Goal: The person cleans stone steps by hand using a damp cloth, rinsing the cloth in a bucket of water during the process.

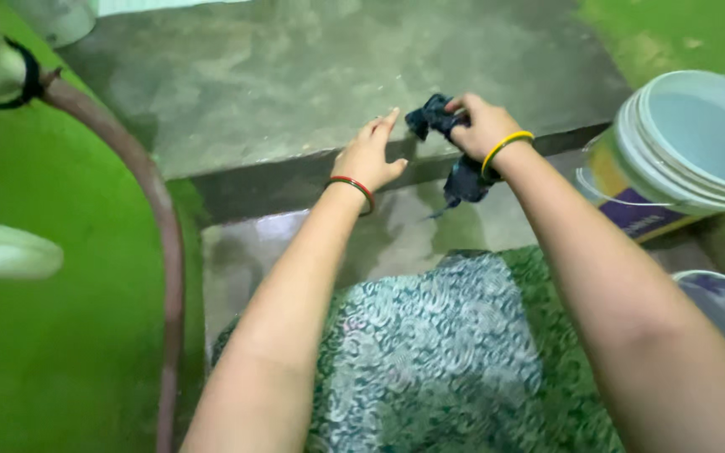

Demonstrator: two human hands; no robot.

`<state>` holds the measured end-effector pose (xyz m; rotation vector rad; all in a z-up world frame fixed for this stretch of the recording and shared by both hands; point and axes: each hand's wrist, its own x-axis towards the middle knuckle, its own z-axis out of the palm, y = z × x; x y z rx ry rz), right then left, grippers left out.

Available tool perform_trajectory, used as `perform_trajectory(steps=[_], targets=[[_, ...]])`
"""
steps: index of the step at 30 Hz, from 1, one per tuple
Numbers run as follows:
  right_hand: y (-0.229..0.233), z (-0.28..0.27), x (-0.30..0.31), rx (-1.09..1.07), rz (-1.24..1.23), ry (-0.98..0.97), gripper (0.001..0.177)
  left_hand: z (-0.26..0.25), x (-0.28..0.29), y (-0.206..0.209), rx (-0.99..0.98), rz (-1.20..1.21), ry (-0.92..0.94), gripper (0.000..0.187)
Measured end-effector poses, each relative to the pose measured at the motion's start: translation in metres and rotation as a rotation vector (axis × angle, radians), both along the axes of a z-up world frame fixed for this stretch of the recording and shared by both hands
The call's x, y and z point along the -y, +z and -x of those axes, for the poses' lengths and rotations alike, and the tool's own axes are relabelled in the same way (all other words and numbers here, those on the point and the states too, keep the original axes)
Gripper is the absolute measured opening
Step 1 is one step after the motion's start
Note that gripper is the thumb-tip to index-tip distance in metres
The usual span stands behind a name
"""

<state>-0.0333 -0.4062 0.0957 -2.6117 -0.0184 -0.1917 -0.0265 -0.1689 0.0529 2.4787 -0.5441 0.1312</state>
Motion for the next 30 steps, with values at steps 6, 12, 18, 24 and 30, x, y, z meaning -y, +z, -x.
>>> perform_trajectory(steps=[6, 12, 18, 24, 30], targets=[[0.02, 0.079, 0.046, 0.176, -0.119, 0.168, 0.045, 0.029, 0.092, 0.013, 0.121, 0.216, -0.107, 0.07], [0.021, 0.113, 0.09, 0.219, -0.149, 0.156, 0.042, 0.06, 0.116, 0.022, 0.213, 0.02, 0.008, 0.026], [0.019, 0.097, 0.1, 0.34, -0.034, 0.172, 0.036, 0.099, 0.121, 0.066, 0.278, -0.243, 0.262, 0.022], [0.02, 0.064, 0.063, 0.218, -0.039, 0.179, 0.034, 0.089, 0.095, 0.073, 0.345, -0.215, 0.374, 0.02], [0.048, 0.051, 0.018, 0.2, 0.051, 0.269, 0.028, 0.103, 0.053, 0.069, 0.136, -0.02, 0.513, 0.026]])
